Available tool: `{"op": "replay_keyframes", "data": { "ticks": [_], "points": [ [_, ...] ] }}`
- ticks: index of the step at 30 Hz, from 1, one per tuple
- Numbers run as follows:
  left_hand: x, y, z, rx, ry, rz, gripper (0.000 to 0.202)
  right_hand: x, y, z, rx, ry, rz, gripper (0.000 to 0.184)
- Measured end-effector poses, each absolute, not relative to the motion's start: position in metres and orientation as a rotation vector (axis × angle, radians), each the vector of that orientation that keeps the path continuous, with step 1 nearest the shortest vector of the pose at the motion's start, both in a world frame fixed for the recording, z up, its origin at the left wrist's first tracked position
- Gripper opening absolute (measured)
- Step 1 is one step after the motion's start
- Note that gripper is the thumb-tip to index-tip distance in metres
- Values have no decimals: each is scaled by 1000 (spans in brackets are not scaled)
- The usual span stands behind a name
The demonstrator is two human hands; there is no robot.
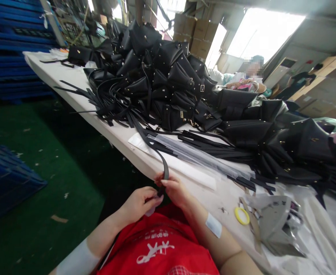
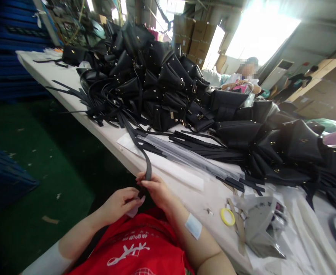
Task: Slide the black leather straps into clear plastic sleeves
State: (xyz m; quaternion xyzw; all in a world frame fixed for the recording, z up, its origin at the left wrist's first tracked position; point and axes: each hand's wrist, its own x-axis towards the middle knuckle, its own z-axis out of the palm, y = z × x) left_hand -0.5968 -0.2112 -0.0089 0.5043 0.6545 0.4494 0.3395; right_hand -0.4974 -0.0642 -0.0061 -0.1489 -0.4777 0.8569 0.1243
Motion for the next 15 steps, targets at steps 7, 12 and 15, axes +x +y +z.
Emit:
{"op": "replay_keyframes", "data": {
  "ticks": [7, 12, 15],
  "points": [
    [-594, -223, -26, 1139, 1711, 955, 42, -501, -29, 48, -242, -1365, 2137, 28],
    [-601, -218, -16, 1210, 1709, 1084, 46, -493, -27, 36, -367, -1686, 1922, 35],
    [-597, -210, -6, 1160, 1667, 1144, 49, -490, -34, 22, -453, -1718, 1889, 37]
  ]
}}
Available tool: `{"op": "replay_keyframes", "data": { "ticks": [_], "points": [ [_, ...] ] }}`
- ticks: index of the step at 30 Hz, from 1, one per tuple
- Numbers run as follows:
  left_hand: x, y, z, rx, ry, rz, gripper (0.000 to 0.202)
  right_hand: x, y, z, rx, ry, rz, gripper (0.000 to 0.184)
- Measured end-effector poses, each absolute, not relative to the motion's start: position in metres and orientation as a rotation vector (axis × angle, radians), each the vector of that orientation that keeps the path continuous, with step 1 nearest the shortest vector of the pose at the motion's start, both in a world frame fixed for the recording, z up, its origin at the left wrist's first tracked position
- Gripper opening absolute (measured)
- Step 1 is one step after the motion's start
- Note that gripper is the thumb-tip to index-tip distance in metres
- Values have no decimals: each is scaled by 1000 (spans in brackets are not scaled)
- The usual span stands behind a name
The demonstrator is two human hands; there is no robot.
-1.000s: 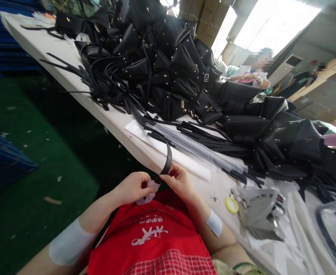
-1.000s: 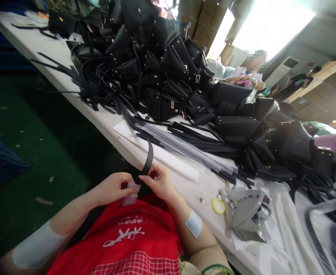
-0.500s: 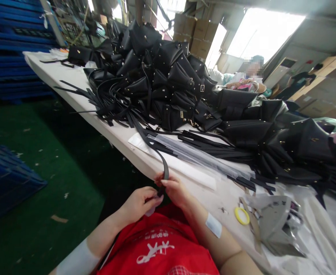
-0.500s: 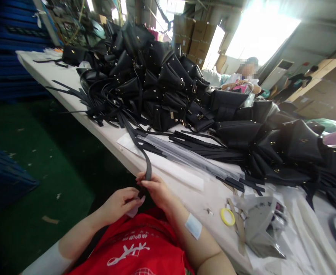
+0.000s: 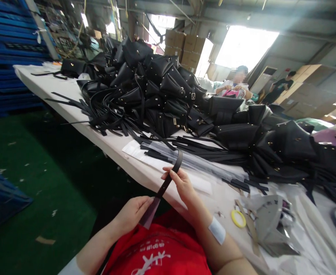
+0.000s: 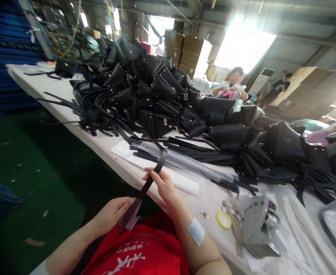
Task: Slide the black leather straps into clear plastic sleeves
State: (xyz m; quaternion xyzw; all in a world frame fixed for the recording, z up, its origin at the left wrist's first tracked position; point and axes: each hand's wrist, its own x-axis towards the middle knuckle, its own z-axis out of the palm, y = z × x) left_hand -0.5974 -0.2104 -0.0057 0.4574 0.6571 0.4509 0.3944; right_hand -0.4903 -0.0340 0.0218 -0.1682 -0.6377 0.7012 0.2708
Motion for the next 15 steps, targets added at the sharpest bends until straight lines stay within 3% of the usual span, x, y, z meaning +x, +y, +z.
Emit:
{"op": "replay_keyframes", "data": {
  "ticks": [9, 15],
  "points": [
    [-583, -192, 6, 1101, 1722, 1285, 46, -482, -45, 9, -445, -1545, 2112, 47],
    [-585, -197, 0, 1162, 1763, 1213, 47, -490, -18, 19, -502, -1288, 2097, 36]
  ]
}}
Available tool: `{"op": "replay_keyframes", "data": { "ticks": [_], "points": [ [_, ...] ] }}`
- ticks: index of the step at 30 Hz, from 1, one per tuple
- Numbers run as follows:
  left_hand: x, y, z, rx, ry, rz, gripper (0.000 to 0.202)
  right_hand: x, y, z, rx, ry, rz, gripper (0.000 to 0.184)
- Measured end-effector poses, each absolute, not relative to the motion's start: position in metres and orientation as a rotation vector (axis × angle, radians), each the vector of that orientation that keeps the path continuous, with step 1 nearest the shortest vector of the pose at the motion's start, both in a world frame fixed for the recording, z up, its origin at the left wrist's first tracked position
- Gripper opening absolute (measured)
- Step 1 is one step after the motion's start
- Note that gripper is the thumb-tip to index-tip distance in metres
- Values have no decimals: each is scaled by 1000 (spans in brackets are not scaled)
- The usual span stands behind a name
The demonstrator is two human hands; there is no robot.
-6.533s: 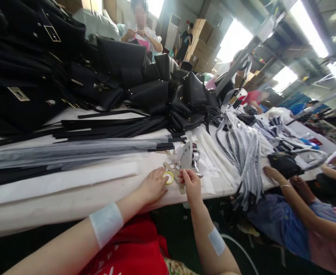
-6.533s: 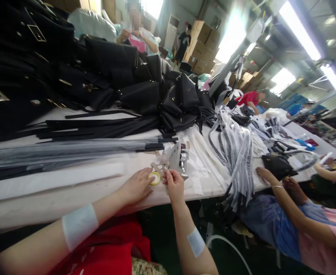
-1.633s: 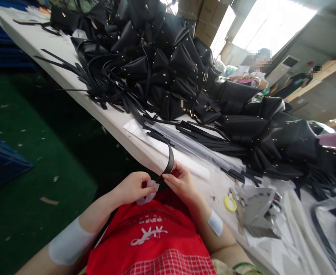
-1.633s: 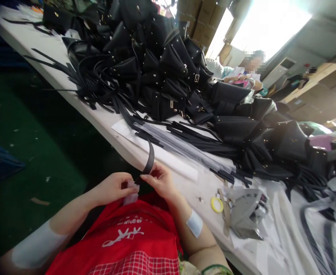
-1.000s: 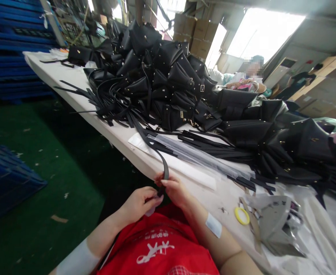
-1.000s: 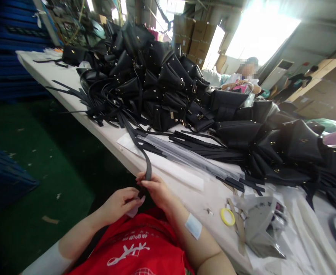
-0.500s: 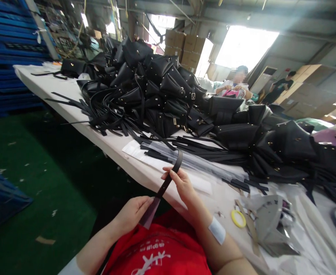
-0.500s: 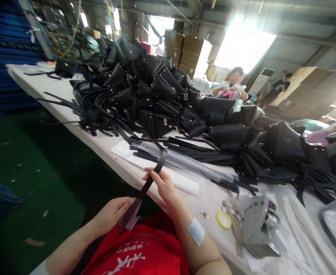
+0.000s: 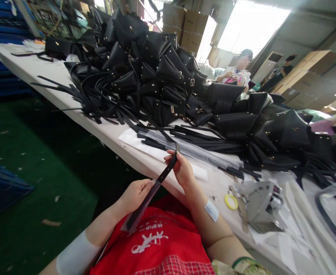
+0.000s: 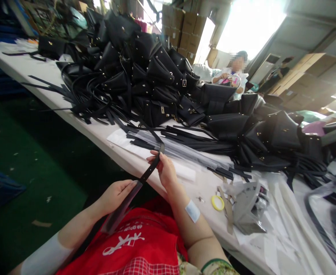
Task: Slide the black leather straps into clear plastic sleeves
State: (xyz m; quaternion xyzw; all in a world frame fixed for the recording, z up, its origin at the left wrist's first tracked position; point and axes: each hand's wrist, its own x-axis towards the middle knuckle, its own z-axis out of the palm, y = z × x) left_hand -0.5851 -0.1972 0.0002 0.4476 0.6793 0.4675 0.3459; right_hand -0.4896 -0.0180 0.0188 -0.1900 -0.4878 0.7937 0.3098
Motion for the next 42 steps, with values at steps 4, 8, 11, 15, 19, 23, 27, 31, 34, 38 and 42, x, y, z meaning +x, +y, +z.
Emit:
{"op": "replay_keyframes", "data": {
  "ticks": [4, 8, 11, 15, 19, 23, 27, 31, 34, 38, 42],
  "points": [
    [-589, -194, 8, 1106, 1713, 1247, 49, -494, -37, 3, -544, -1473, 1972, 38],
    [-592, -190, 12, 1130, 1792, 1345, 45, -493, -56, -10, -442, -1766, 2072, 37],
    [-589, -191, 10, 1109, 1699, 1252, 49, -494, -38, 5, -458, -1591, 2110, 37],
    [-584, -189, 10, 1158, 1599, 1102, 53, -497, -12, 26, -556, -1373, 1987, 36],
    [-592, -184, 17, 1126, 1724, 1300, 53, -497, -34, 12, -516, -1647, 2065, 35],
    [-592, -186, 16, 1136, 1732, 1240, 55, -496, -37, 12, -511, -1598, 2154, 43],
    [-576, -191, 6, 1165, 1600, 986, 57, -498, -2, 43, -599, -1325, 2069, 52],
    [-576, -185, 10, 1172, 1635, 1088, 58, -498, 1, 60, -451, -1520, 2061, 55],
    [-588, -175, 30, 1232, 1724, 1234, 55, -501, -19, 66, -343, -1727, 2067, 56],
    [-600, -168, 58, 1321, 1781, 1328, 50, -507, -26, 87, -298, -1839, 2065, 53],
    [-603, -166, 72, 1400, 1742, 1245, 52, -512, -3, 120, -339, -1577, 1969, 50]
  ]
}}
